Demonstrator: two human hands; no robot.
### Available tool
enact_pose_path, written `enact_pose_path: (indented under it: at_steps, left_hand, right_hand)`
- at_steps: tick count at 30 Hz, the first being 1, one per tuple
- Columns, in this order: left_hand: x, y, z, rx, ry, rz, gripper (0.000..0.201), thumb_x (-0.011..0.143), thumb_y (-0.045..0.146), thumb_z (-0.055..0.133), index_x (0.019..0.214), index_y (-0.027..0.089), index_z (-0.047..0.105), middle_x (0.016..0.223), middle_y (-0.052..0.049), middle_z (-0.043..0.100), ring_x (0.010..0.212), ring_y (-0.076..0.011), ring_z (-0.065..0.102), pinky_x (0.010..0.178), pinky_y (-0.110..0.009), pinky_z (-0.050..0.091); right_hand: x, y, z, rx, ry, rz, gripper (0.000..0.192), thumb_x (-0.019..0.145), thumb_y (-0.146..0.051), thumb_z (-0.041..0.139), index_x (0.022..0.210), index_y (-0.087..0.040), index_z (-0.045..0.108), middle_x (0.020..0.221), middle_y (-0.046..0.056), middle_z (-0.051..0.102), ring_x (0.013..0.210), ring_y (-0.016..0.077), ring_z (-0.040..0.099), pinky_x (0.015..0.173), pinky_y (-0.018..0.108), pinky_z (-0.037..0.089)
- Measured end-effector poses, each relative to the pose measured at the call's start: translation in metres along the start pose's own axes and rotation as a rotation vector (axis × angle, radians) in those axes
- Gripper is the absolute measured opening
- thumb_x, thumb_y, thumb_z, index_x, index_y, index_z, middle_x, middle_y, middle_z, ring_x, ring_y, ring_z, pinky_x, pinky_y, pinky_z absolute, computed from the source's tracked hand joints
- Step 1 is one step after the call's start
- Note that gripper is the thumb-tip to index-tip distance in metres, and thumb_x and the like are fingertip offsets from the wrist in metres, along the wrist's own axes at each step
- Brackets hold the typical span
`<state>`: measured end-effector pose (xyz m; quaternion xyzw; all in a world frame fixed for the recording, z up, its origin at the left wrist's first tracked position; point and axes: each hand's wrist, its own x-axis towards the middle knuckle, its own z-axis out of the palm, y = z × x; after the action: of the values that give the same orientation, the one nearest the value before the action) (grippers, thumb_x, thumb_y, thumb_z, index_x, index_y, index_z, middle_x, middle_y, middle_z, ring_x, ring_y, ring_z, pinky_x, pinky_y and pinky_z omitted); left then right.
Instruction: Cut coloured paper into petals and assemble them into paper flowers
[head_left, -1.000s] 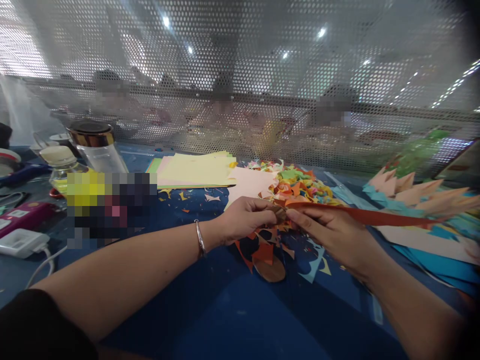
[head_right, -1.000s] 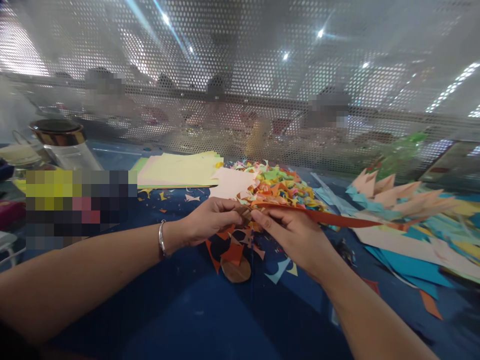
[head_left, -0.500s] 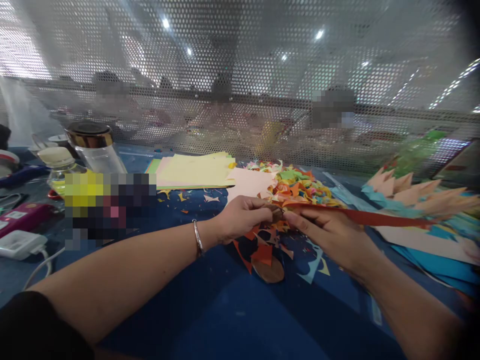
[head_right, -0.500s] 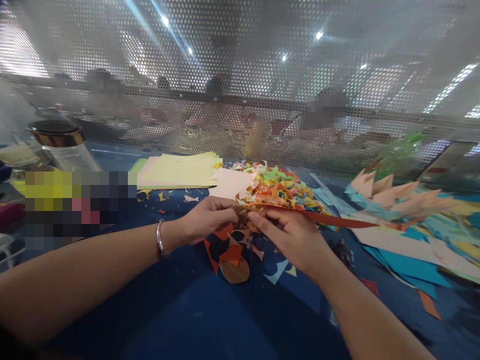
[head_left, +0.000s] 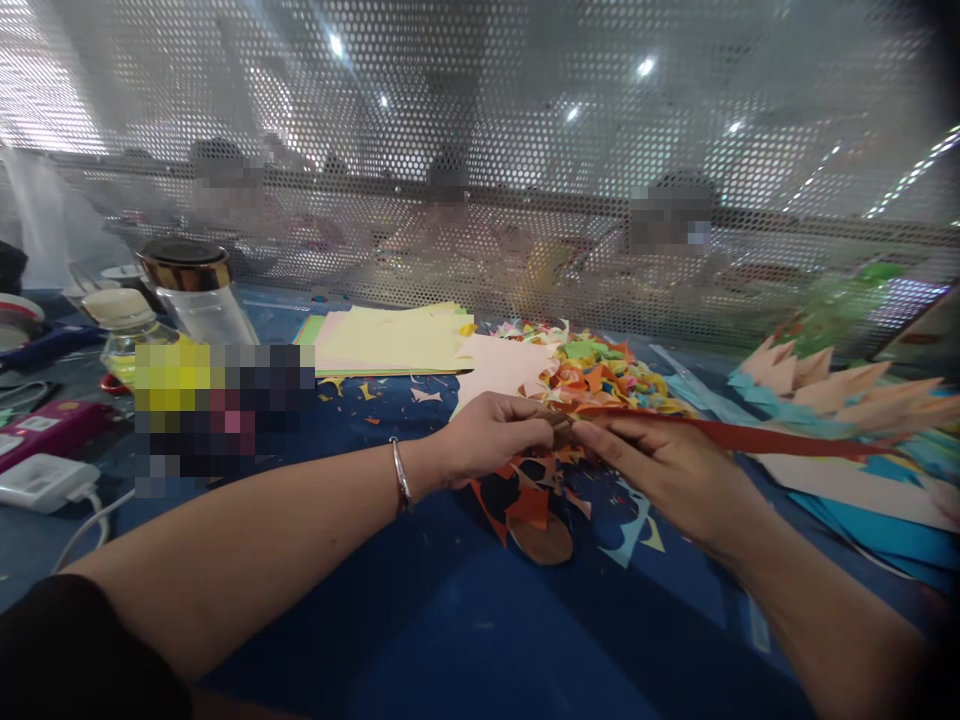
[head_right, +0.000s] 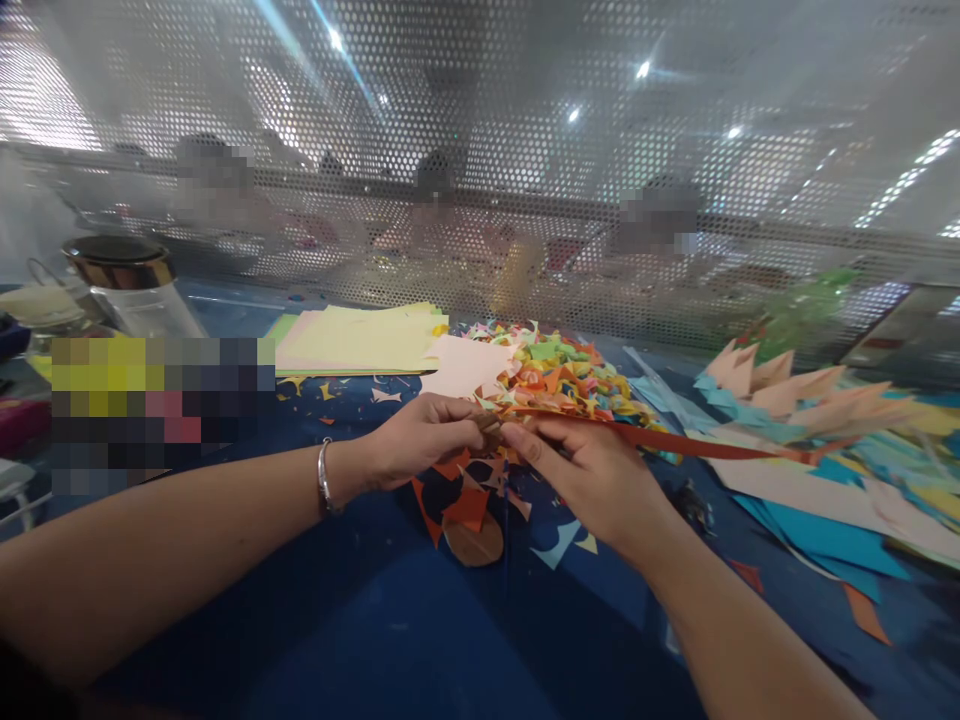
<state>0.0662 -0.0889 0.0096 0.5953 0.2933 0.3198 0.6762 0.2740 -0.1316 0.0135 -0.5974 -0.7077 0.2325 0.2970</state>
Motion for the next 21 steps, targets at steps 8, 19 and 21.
enact_pose_path:
  at_steps: [8,19,21]
  left_hand:
    - [0.006,-0.006,-0.003,-0.019,0.009,0.001,0.013,0.071,0.013,0.063,0.059,0.017,0.062,0.062,0.004,0.056,0.065,-0.0073,0.050,0.070,-0.022,0.044]
    - [0.004,-0.005,-0.002,-0.007,-0.180,0.017,0.019,0.073,0.011,0.073,0.090,0.015,0.066,0.073,0.002,0.069,0.060,-0.0074,0.060,0.057,-0.021,0.044]
    - [0.004,-0.008,-0.003,-0.012,-0.215,0.022,0.024,0.076,0.012,0.075,0.096,0.016,0.063,0.075,0.001,0.071,0.063,-0.0091,0.065,0.061,-0.022,0.049]
  right_hand:
    - [0.001,-0.001,-0.002,0.003,0.015,-0.045,0.064,0.090,-0.081,0.052,0.073,-0.023,0.073,0.070,0.005,0.069,0.062,0.0180,0.060,0.060,0.031,0.048]
    - [0.002,0.010,0.000,0.183,0.126,-0.031,0.062,0.086,-0.083,0.060,0.078,-0.022,0.070,0.067,0.001,0.061,0.061,0.0168,0.056,0.055,0.029,0.045]
    - [0.002,0.010,0.000,0.188,0.153,-0.022,0.060,0.086,-0.082,0.060,0.078,-0.023,0.070,0.061,-0.001,0.054,0.055,0.0148,0.049,0.049,0.027,0.039]
